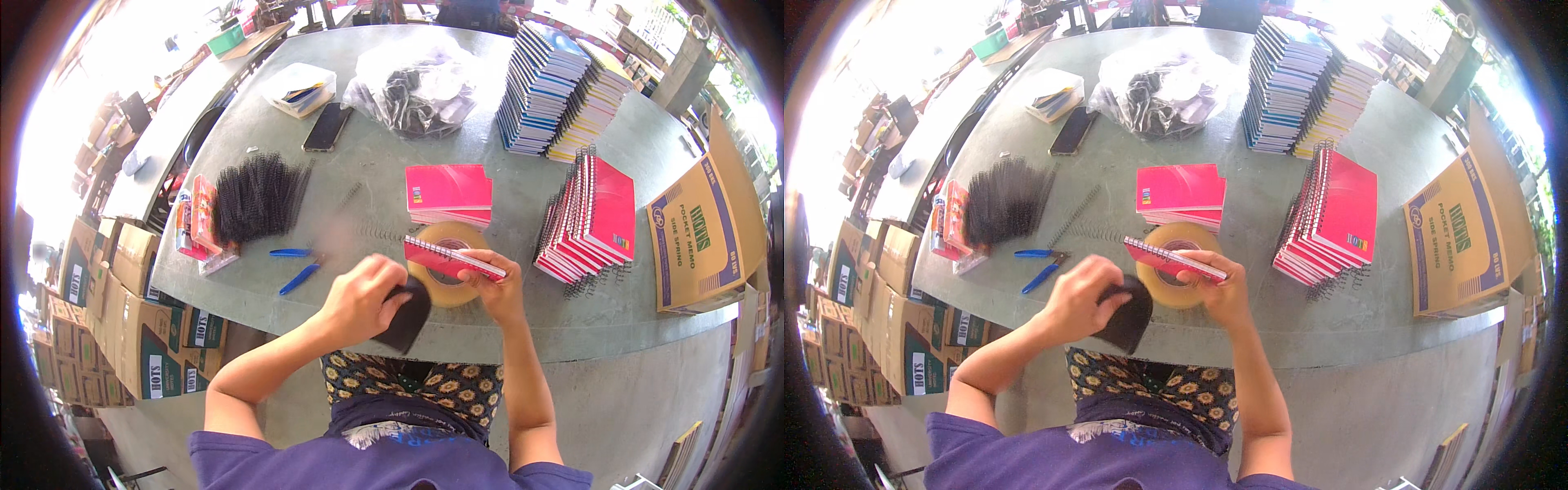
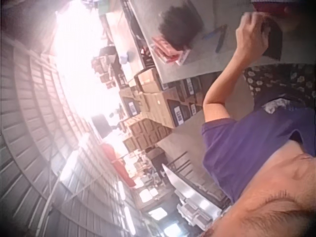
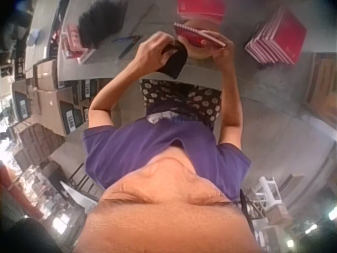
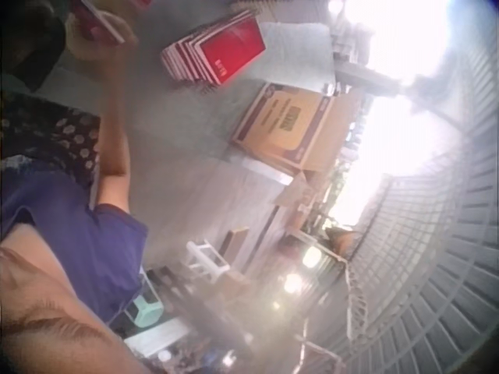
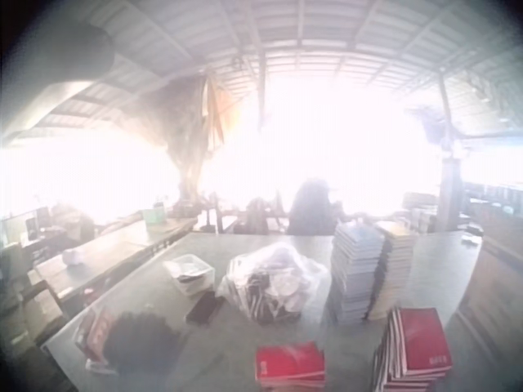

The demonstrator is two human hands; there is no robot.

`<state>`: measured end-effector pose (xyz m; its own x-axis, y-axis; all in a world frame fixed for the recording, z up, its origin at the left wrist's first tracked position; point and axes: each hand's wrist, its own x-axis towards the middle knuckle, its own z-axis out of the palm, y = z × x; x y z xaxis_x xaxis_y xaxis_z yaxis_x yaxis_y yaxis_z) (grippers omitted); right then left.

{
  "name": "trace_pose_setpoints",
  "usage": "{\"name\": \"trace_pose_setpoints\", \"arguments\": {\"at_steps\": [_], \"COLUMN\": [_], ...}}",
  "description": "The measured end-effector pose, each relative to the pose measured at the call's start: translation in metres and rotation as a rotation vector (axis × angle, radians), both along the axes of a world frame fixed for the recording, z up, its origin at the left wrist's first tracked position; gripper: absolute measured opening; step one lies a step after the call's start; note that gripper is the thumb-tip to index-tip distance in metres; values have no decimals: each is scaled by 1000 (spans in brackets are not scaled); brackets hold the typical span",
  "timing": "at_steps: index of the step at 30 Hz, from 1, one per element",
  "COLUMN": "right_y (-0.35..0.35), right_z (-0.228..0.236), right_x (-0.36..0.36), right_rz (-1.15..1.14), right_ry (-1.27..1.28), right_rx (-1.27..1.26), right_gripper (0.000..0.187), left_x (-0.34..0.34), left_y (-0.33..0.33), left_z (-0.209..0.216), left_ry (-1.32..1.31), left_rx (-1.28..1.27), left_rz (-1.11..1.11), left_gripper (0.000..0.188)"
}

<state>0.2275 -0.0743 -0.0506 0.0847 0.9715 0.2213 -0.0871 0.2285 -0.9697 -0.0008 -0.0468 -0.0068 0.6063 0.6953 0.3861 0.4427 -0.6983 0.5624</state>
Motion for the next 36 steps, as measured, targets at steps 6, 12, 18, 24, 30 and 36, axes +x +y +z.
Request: {"name": "trace_pose_setpoints", "arguments": {"at_steps": [6,12,18,24,30,36], "right_y": [27,19,12,13,11,7], "right_z": [-16,-11,1,-2,-7,-5], "right_x": [-9,0,-3,-14,-16,-18], "right_rz": [-88,140,140,108,99,74], "right_ry": [20,-45,-3,-5,-3,-46], "right_rx": [95,31,-54,-57,-90,-73], "right_gripper": [20,20,21,24,25,28], "left_x": [-17,12,14,5,5,9], "left_y": [15,44,35,44,46,44], "left_z": [-31,4,13,10,3,3], "left_ry": [164,28,77,112,97,13], "left_rx": [341,246,292,313,299,368], "left_rz": [100,-119,-17,-53,-49,-73], "left_gripper": [36,29,20,18,17,16]}}
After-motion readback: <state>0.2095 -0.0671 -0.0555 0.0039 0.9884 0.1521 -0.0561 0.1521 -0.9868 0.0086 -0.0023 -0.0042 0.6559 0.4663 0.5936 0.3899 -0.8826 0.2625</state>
